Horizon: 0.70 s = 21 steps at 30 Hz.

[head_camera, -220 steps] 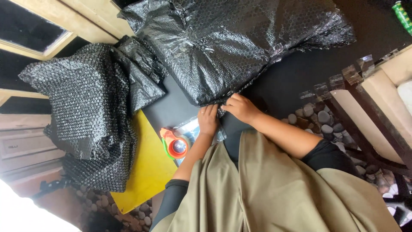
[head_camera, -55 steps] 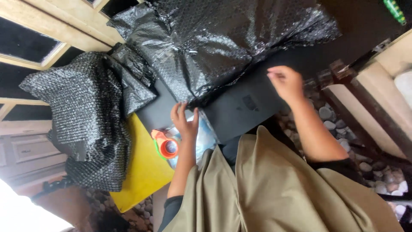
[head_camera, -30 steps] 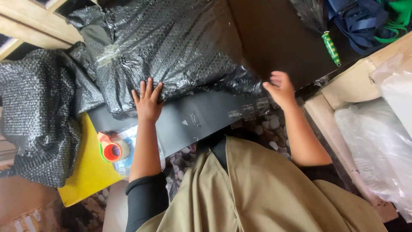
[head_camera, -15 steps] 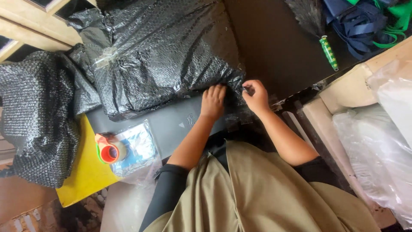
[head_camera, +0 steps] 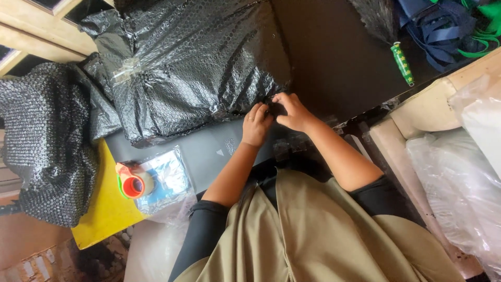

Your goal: Wrapping an item in black bubble wrap and securing it with packing tape using a handheld dispenser.

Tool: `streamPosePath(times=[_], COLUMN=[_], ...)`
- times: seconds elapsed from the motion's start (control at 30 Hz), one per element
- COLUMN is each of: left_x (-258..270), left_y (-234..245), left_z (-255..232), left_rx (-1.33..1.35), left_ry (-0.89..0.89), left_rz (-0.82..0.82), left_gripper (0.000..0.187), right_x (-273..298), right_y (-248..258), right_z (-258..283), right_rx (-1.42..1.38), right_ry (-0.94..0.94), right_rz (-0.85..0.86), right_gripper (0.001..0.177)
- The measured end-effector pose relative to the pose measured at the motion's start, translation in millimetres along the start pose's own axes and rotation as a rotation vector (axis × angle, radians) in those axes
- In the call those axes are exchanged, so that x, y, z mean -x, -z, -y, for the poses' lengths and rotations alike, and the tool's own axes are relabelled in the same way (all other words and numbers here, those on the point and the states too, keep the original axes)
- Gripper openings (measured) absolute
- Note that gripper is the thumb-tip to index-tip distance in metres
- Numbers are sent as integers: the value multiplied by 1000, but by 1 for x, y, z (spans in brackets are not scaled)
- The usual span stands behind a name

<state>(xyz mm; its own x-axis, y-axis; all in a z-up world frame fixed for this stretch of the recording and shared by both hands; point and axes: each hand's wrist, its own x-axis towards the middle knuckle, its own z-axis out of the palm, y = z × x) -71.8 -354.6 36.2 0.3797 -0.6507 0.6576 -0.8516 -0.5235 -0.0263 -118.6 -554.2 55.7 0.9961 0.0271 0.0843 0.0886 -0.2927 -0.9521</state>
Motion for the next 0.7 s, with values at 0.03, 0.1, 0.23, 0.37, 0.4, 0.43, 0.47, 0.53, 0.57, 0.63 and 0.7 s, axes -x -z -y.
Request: streamPosePath(times=[0.03,0.1,0.23,0.37,0.4,0.43,0.47,0.53,0.57,0.63,0.7], left_x=[-12,-39,-47,-54,-52,-52,-53,-46,-38,-48,-79], left_y=[6,17,16,15,13,11,9,-3,-13,-6,29], left_z=[0,1,16,17,16,16,15,20,25,26,16], left_rx=[1,99,115,31,9,11,-41,-94,-45,3,33], left_ry=[1,-104,-168,-144,-124,-125,-113,-103,-72,-45,-51], left_rz=[2,-61,-43,-4,12,16,18,21,18,16,17], left_gripper=[3,8,10,18,20,20,18,17,15,22,25], right_x=[1,1,7,4,3,-1,-4,-8,-9,-13,-17], right_y=[-1,-1,-12,-9,-9,-4,0,6,6,7,6], right_z=[-3,-7,-4,-2,-11,-9,-7,-4,-3,-4,-7], right_rx=[-1,431,485,665,779,778,716,653,596,536,473], right_ry=[-2,-199,-192,422,530,526,517,507,405,304,139], right_rz=[1,199,126,-393,-536,-537,-524,-512,-462,-415,-401], right_gripper=[55,77,74,23,15,15,18,22,18,14,17])
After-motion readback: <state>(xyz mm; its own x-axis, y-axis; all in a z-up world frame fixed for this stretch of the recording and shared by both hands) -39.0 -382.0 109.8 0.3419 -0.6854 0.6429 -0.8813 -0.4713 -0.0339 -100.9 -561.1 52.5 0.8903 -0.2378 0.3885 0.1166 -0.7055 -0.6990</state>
